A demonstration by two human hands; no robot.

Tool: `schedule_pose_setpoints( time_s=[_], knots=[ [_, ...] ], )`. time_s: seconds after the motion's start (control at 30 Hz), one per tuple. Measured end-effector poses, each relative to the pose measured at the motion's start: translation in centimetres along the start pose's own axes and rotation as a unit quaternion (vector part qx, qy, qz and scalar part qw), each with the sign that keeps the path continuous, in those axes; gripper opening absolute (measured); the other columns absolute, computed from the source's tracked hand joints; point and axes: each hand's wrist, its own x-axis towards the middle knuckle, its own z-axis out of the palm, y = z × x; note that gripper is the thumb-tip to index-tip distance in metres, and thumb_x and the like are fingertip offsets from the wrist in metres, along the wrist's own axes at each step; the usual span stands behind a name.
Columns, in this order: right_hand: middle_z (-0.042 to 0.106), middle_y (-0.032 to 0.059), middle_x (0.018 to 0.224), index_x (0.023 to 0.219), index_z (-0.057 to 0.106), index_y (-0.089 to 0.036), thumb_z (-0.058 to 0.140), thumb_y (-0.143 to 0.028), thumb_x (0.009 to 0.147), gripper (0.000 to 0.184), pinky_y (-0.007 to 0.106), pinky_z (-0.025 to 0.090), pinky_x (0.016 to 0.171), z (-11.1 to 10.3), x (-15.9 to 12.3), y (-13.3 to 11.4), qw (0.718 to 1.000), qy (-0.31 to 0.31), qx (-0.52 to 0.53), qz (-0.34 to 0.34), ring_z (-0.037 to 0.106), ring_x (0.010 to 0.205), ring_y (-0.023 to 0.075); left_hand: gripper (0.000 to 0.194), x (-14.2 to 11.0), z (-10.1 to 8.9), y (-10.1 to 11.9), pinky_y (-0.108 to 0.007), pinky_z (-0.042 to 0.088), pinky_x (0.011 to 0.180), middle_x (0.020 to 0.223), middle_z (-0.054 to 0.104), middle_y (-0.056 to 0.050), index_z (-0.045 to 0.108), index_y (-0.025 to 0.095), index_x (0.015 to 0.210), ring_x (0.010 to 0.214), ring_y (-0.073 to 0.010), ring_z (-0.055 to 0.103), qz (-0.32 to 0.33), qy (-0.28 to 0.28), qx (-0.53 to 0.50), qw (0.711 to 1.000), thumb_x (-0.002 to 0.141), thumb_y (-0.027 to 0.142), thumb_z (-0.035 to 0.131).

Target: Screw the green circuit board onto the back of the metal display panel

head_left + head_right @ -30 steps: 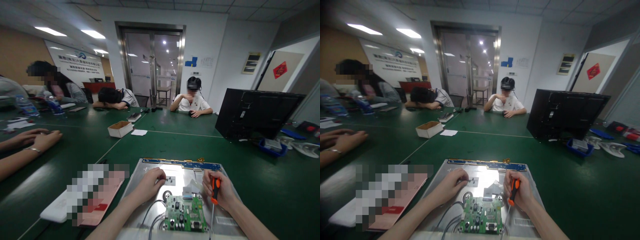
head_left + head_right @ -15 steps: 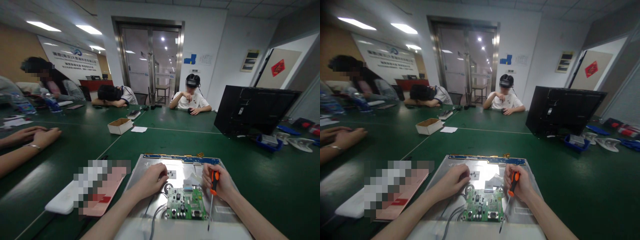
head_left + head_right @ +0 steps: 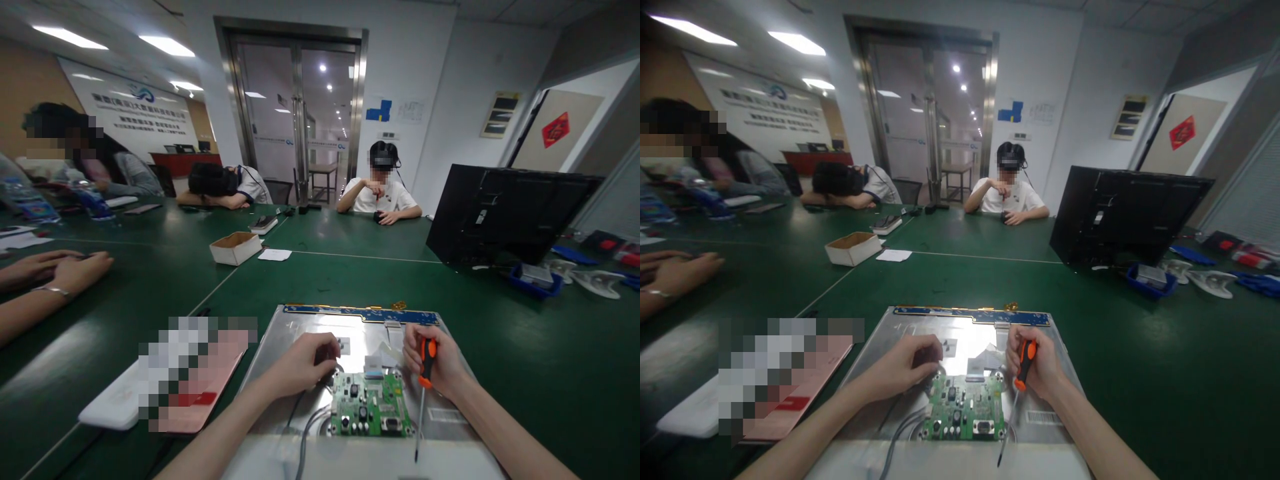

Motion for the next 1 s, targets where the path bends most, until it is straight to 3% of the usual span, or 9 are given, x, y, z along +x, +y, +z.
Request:
schedule_pose_setpoints(
  time_s=[0.17,0.7,1.0],
  knots=[
    [0.047,-0.0002,0.043,0.056,0.058,-0.016,0.054,-0.032,0.076,0.025,0.023,0.029,0.039,0.1,0.0,-0.1,1.0,0.001,-0.008,0.001,0.042,0.038,0.0118,0.007,0.0,0.0,0.4,-0.025,0.04,0.062,0.073,0.061,0.0,0.064,0.016,0.077,0.067,-0.0148,0.054,-0.005,-0.016,-0.007,1.0,0.078,0.017,0.057],
    [0.048,0.0001,0.044,0.056,0.058,-0.017,0.054,-0.033,0.076,0.026,0.023,0.03,0.041,0.3,-0.1,-0.2,1.0,0.01,-0.024,-0.007,0.044,0.039,0.0121,0.008,-0.5,1.0,0.3,-0.027,0.042,0.069,0.078,0.066,-0.002,0.065,0.018,0.077,0.074,-0.017,0.058,-0.008,0.038,0.02,0.999,0.079,0.018,0.058],
    [0.048,0.0,0.044,0.057,0.058,-0.017,0.055,-0.034,0.077,0.026,0.024,0.031,0.042,0.6,-0.1,-0.2,1.0,0.011,-0.026,-0.014,0.043,0.04,0.0127,0.008,-0.5,0.8,0.3,-0.025,0.042,0.066,0.077,0.065,-0.001,0.067,0.018,0.077,0.071,-0.015,0.055,0.003,0.011,0.02,1.0,0.075,0.016,0.059]
  ],
)
